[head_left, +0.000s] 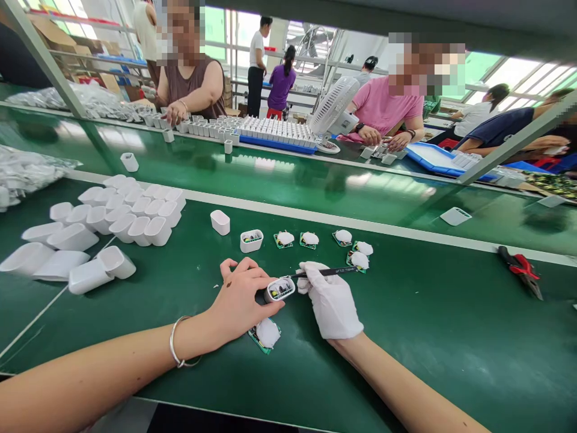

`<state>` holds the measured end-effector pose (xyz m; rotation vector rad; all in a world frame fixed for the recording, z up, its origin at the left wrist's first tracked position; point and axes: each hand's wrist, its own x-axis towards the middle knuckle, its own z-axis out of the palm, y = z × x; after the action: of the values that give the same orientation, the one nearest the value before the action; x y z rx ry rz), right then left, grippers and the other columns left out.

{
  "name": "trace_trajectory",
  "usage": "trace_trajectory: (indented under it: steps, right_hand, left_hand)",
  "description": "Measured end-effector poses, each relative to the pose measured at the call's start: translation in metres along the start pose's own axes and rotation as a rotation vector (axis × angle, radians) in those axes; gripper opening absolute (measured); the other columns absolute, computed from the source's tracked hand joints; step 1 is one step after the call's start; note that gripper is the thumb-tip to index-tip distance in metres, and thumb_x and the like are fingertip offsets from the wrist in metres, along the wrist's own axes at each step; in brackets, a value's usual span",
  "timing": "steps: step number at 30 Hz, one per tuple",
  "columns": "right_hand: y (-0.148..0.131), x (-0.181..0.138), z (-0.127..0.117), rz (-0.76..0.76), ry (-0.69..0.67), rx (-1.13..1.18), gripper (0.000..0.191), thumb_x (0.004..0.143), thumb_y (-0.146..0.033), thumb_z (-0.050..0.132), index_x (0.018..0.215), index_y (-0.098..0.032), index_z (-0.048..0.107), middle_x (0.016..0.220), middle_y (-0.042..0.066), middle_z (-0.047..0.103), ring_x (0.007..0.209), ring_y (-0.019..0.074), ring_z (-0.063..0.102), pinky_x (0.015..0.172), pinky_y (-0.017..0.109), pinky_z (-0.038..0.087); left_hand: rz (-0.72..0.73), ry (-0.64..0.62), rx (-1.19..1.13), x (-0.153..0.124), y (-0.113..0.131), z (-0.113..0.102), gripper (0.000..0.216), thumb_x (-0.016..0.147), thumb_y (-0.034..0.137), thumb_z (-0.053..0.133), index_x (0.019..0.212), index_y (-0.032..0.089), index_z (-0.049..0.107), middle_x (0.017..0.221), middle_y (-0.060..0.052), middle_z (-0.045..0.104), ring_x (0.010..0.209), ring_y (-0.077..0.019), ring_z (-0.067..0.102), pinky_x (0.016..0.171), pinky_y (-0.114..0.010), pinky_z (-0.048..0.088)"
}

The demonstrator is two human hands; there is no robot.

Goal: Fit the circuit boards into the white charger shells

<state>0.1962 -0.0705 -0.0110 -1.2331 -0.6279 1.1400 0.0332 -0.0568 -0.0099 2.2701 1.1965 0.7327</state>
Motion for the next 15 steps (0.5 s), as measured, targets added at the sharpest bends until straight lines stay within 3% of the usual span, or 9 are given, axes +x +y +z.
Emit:
trace_trajectory:
  steps: [4, 15]
  right_hand:
    - [0.0018, -0.0027, 0.0009, 0.022, -0.054, -0.018, 0.033, 0.052, -0.043, 0.079, 0.067, -0.016, 0.068, 0.053, -0.001, 0.06, 0.048, 0.0106, 0.048, 0.049, 0.027, 0.037]
    - [0.0024, -0.0035, 0.0009, 0.032, -0.031, 0.017, 0.032, 0.052, -0.041, 0.079, 0.067, -0.016, 0.067, 0.054, -0.001, 0.06, 0.048, 0.0096, 0.048, 0.049, 0.026, 0.038]
  left_hand:
    - [0.006, 0.005, 0.022, 0.0001, 0.0003, -0.0002, 0.008, 0.073, 0.035, 0.067, 0.076, 0.028, 0.07, 0.081, 0.005, 0.071, 0.088, -0.0193, 0.053, 0.083, -0.043, 0.02]
    - [0.013, -0.004, 0.028, 0.0002, 0.0007, -0.0006, 0.01, 0.074, 0.036, 0.066, 0.075, 0.028, 0.07, 0.082, 0.004, 0.071, 0.088, -0.0206, 0.053, 0.083, -0.044, 0.02]
